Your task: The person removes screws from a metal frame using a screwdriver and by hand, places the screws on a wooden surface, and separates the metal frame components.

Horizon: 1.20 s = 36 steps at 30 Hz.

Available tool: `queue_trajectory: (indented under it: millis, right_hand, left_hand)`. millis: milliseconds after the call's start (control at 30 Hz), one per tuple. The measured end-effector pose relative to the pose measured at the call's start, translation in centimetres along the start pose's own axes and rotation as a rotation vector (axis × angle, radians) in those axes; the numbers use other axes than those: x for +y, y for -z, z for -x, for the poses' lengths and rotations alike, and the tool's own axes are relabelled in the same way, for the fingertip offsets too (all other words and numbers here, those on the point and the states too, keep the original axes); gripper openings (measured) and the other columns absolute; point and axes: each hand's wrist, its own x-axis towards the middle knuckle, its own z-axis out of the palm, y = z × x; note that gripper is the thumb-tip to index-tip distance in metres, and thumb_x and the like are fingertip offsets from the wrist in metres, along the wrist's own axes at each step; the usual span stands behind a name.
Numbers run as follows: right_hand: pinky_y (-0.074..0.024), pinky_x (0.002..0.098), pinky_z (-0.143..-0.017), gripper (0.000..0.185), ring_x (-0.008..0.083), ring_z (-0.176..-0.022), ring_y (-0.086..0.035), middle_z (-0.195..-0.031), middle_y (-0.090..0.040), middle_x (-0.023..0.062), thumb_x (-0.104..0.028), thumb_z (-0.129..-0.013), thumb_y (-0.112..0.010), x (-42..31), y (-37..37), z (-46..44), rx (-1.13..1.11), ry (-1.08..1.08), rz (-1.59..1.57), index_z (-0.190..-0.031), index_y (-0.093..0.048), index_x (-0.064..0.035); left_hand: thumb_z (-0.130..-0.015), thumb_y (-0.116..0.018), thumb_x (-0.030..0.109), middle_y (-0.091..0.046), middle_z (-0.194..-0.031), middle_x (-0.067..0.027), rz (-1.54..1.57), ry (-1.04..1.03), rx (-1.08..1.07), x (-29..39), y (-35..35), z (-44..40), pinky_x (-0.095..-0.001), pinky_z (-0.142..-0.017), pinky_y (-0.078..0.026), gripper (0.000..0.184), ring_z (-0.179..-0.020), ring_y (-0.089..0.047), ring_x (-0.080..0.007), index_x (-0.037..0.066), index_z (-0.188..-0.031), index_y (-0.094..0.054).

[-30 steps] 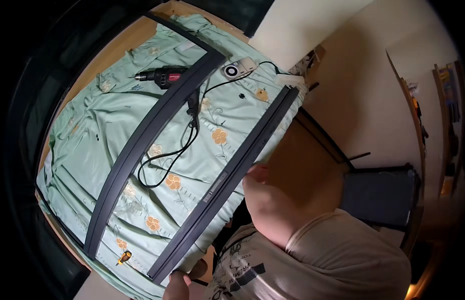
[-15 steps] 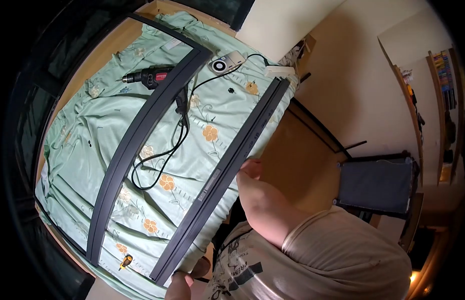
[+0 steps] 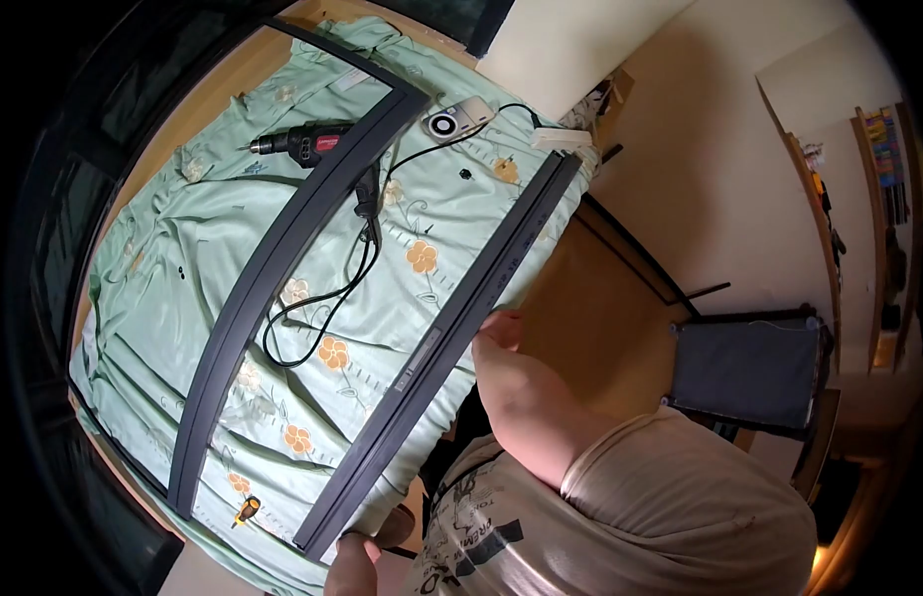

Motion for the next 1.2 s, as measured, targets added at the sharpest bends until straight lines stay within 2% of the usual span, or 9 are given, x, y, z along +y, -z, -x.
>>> queue_trajectory:
  millis: [333, 667, 833, 1067, 1200]
  right_hand:
    - [-0.0585, 0.0392, -0.083, 0.032, 0.0236, -0.095, -0.068, -0.118, -0.07, 0.0137, -0.02, -0.095, -0.058, -4.4, -8.1, -1.2, -0.048, 0.067, 0.009, -0.116, -0.069, 0.002]
    - [-0.0589, 0.0387, -0.085, 0.03, 0.0236, -0.095, -0.068, -0.117, -0.07, 0.0137, -0.016, -0.094, -0.06, -4.3, -6.0, -1.2, -0.05, 0.131, 0.063, -0.115, -0.07, 0.0025]
    - [-0.0592, 0.0384, -0.086, 0.029, 0.0236, -0.096, -0.068, -0.117, -0.07, 0.0137, -0.014, -0.093, -0.06, -5.5, -4.9, -2.7, -0.086, 0.27, 0.089, -0.115, -0.07, 0.0028]
    - [-0.0595, 0.0381, -0.087, 0.027, 0.0236, -0.096, -0.068, -0.117, -0.07, 0.0137, -0.011, -0.093, -0.061, -7.5, -10.8, -3.6, -0.217, 0.471, 0.094, -0.114, -0.071, 0.0031]
    - [-0.0597, 0.0379, -0.088, 0.027, 0.0237, -0.096, -0.068, -0.117, -0.071, 0.0137, -0.009, -0.092, -0.062, -7.8, -12.2, -3.4, -0.265, 0.529, 0.134, -0.114, -0.071, 0.0033]
  left_hand:
    - [-0.089, -0.075, 0.032, -0.065, -0.138, 0.0005, 0.023, -0.017, -0.008, -0.2, 0.6, 0.3, -0.0545, -0.099, -0.052, 0.043, -0.126, -0.062, -0.0284, 0.025, -0.131, -0.07]
    - [-0.088, -0.076, 0.032, -0.066, -0.137, -0.0002, 0.065, -0.046, -0.064, -0.8, -0.5, -0.8, -0.0555, -0.098, -0.052, 0.043, -0.125, -0.063, -0.0295, 0.024, -0.131, -0.071]
    - [-0.088, -0.076, 0.032, -0.067, -0.137, -0.0005, 0.125, -0.089, -0.146, -1.2, -0.9, -1.0, -0.056, -0.097, -0.052, 0.043, -0.125, -0.063, -0.03, 0.024, -0.131, -0.071]
    - [-0.088, -0.077, 0.032, -0.067, -0.136, -0.0009, 0.25, -0.156, -0.289, -1.9, -0.7, -1.5, -0.0567, -0.097, -0.053, 0.043, -0.124, -0.064, -0.0308, 0.024, -0.131, -0.072]
    - [-0.09, -0.074, 0.035, -0.067, -0.137, -0.0017, 0.311, -0.171, -0.277, -3.0, 0.1, 0.8, -0.0573, -0.099, -0.051, 0.043, -0.124, -0.064, -0.0307, 0.023, -0.131, -0.071]
